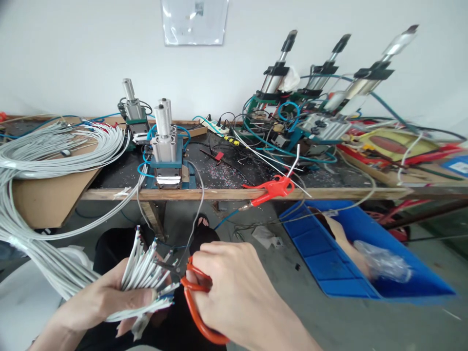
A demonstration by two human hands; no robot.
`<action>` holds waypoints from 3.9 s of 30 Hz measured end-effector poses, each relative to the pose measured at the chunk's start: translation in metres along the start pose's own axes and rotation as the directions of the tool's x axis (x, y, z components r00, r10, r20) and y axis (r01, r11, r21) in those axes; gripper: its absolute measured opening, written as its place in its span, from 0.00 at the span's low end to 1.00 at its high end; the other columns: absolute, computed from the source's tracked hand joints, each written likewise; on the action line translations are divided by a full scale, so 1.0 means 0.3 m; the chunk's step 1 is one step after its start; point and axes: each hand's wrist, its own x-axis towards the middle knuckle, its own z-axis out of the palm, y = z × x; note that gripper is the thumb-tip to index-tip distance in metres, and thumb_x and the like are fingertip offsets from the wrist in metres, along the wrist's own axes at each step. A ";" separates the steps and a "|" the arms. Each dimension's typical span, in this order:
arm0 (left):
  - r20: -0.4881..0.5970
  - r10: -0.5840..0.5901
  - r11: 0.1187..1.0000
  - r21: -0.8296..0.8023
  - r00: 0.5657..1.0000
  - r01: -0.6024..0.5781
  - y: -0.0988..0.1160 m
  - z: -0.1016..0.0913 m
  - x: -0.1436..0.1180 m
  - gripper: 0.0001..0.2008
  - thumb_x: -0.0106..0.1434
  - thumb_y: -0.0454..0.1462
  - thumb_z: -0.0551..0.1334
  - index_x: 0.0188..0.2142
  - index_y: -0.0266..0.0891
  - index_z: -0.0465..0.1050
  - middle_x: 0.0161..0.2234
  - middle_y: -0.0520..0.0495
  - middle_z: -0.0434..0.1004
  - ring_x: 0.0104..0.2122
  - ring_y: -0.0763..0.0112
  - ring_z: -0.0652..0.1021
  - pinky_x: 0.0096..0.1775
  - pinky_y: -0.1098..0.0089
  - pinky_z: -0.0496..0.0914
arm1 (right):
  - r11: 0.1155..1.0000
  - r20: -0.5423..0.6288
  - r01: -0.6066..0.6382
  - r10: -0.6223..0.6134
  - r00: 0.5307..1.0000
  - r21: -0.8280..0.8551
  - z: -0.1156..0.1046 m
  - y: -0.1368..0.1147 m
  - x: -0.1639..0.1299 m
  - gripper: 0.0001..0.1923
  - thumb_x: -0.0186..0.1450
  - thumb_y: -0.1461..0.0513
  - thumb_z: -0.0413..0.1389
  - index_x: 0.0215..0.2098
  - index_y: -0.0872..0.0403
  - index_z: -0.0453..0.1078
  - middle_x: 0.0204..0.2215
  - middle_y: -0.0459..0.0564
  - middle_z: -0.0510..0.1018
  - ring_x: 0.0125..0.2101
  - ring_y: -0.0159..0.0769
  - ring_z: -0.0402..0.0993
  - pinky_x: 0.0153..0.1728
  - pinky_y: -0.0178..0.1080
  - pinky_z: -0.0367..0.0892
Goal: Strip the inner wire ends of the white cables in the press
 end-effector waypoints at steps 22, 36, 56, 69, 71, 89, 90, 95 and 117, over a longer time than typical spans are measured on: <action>-0.010 0.009 0.999 0.032 1.000 -0.009 -0.009 -0.004 0.010 0.27 0.57 0.58 0.72 0.36 0.36 0.72 0.27 0.48 0.74 0.18 0.79 0.70 0.19 0.78 0.65 | 0.997 -0.061 0.040 -0.045 0.997 -0.068 0.000 0.005 0.001 0.12 0.48 0.71 0.52 0.18 0.55 0.51 0.14 0.39 0.61 0.17 0.27 0.48 0.20 0.35 0.42; -0.008 0.002 1.000 0.027 1.000 -0.001 -0.004 0.000 0.006 0.27 0.57 0.58 0.72 0.35 0.36 0.72 0.24 0.51 0.71 0.17 0.79 0.69 0.19 0.78 0.65 | 0.982 -0.119 0.133 -0.149 0.982 -0.130 0.006 0.016 0.002 0.11 0.51 0.70 0.49 0.18 0.54 0.51 0.14 0.40 0.60 0.18 0.28 0.47 0.22 0.35 0.46; -0.005 0.057 0.973 -0.225 0.998 -0.056 -0.009 -0.031 0.002 0.22 0.59 0.50 0.74 0.40 0.34 0.76 0.25 0.46 0.80 0.14 0.73 0.76 0.17 0.77 0.67 | 1.000 -0.109 0.002 -0.004 0.994 -0.015 -0.001 0.056 -0.048 0.20 0.60 0.67 0.53 0.23 0.51 0.43 0.16 0.40 0.57 0.18 0.28 0.51 0.20 0.35 0.48; 0.016 0.106 0.986 -0.134 0.994 -0.103 0.005 -0.028 0.000 0.22 0.65 0.51 0.69 0.28 0.33 0.75 0.17 0.47 0.75 0.13 0.76 0.71 0.17 0.77 0.57 | 0.972 -0.041 -0.132 0.142 0.989 0.194 0.047 0.084 -0.081 0.23 0.65 0.63 0.56 0.18 0.51 0.49 0.16 0.40 0.58 0.18 0.27 0.54 0.19 0.33 0.51; 0.024 0.098 0.992 -0.086 0.995 -0.096 0.009 -0.030 -0.001 0.23 0.66 0.52 0.68 0.29 0.33 0.75 0.17 0.47 0.75 0.14 0.76 0.71 0.17 0.76 0.57 | 0.958 -0.044 -0.149 0.164 0.985 0.244 0.063 0.091 -0.095 0.24 0.66 0.63 0.57 0.18 0.51 0.50 0.17 0.40 0.58 0.18 0.27 0.53 0.19 0.34 0.51; -0.026 0.097 0.994 -0.045 0.995 -0.098 0.002 -0.034 0.036 0.24 0.64 0.54 0.68 0.30 0.33 0.76 0.16 0.47 0.75 0.15 0.74 0.72 0.20 0.75 0.61 | 0.882 0.015 -0.187 0.200 0.980 0.432 0.124 0.054 -0.149 0.23 0.69 0.60 0.58 0.19 0.51 0.54 0.20 0.41 0.60 0.20 0.29 0.57 0.22 0.35 0.53; -0.025 0.093 0.994 -0.048 0.995 -0.094 0.000 -0.035 0.037 0.24 0.64 0.54 0.68 0.31 0.33 0.76 0.16 0.47 0.75 0.15 0.74 0.72 0.20 0.75 0.61 | 0.861 -0.006 -0.176 0.203 0.979 0.477 0.124 0.047 -0.144 0.20 0.68 0.60 0.59 0.20 0.52 0.60 0.20 0.42 0.63 0.20 0.30 0.60 0.21 0.34 0.55; -0.034 0.085 0.996 -0.006 0.996 -0.086 -0.008 -0.035 0.040 0.24 0.65 0.55 0.67 0.28 0.34 0.75 0.16 0.48 0.75 0.16 0.74 0.72 0.21 0.75 0.62 | 0.727 -0.135 -0.130 0.294 0.946 0.674 0.156 -0.014 -0.099 0.04 0.59 0.61 0.69 0.31 0.52 0.81 0.22 0.44 0.73 0.20 0.30 0.67 0.20 0.32 0.60; -0.029 0.142 0.988 0.064 0.989 -0.140 -0.004 -0.025 0.027 0.23 0.62 0.52 0.71 0.26 0.36 0.70 0.17 0.54 0.65 0.15 0.81 0.63 0.19 0.77 0.55 | 0.487 -0.400 0.052 0.646 0.650 0.872 0.261 -0.011 -0.046 0.23 0.68 0.57 0.55 0.19 0.51 0.52 0.16 0.39 0.54 0.18 0.30 0.54 0.21 0.35 0.54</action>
